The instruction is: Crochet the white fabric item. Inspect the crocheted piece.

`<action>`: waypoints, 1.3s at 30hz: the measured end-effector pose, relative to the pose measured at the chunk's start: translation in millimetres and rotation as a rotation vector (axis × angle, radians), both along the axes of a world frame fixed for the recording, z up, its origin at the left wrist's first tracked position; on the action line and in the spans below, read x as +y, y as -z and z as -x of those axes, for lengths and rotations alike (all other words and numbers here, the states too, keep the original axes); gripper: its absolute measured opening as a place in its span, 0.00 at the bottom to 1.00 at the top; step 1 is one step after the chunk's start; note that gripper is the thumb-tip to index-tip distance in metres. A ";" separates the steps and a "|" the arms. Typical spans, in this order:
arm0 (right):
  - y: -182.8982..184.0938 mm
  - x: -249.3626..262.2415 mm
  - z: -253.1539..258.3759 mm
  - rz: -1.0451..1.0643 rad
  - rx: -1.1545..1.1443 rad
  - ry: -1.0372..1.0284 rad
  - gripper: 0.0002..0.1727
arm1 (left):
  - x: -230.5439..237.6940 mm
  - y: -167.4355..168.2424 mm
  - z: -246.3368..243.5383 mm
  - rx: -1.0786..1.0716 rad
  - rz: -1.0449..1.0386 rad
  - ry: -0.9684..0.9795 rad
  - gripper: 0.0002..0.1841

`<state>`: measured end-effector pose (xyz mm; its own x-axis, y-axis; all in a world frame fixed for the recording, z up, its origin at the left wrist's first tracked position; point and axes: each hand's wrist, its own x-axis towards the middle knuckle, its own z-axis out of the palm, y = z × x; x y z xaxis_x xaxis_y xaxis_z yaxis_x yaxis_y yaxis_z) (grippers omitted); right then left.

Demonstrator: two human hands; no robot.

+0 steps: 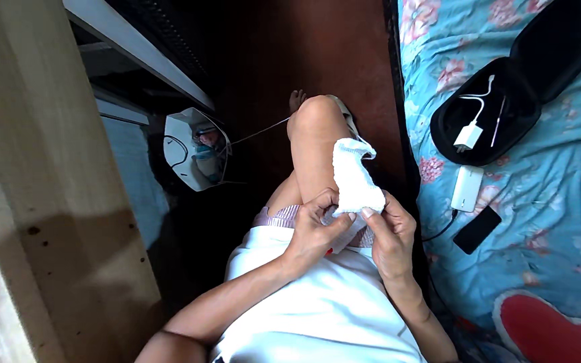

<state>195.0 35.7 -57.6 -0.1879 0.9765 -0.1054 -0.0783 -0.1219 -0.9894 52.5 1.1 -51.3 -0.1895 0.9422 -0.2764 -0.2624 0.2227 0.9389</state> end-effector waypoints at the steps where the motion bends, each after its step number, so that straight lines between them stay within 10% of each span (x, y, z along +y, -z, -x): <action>1: 0.9 -0.5 -0.3 -0.017 -0.014 0.000 0.10 | 0.0 -1.4 0.5 -0.040 0.019 0.001 0.06; 39: 3.5 -4.7 0.3 -0.035 -0.078 -0.013 0.09 | -0.4 -4.1 5.6 -0.226 0.118 0.011 0.10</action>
<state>194.7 31.0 -61.1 -0.1936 0.9773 -0.0858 0.0003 -0.0874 -0.9962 46.9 0.8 -47.2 -0.0999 0.9025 -0.4190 -0.4598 0.3316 0.8238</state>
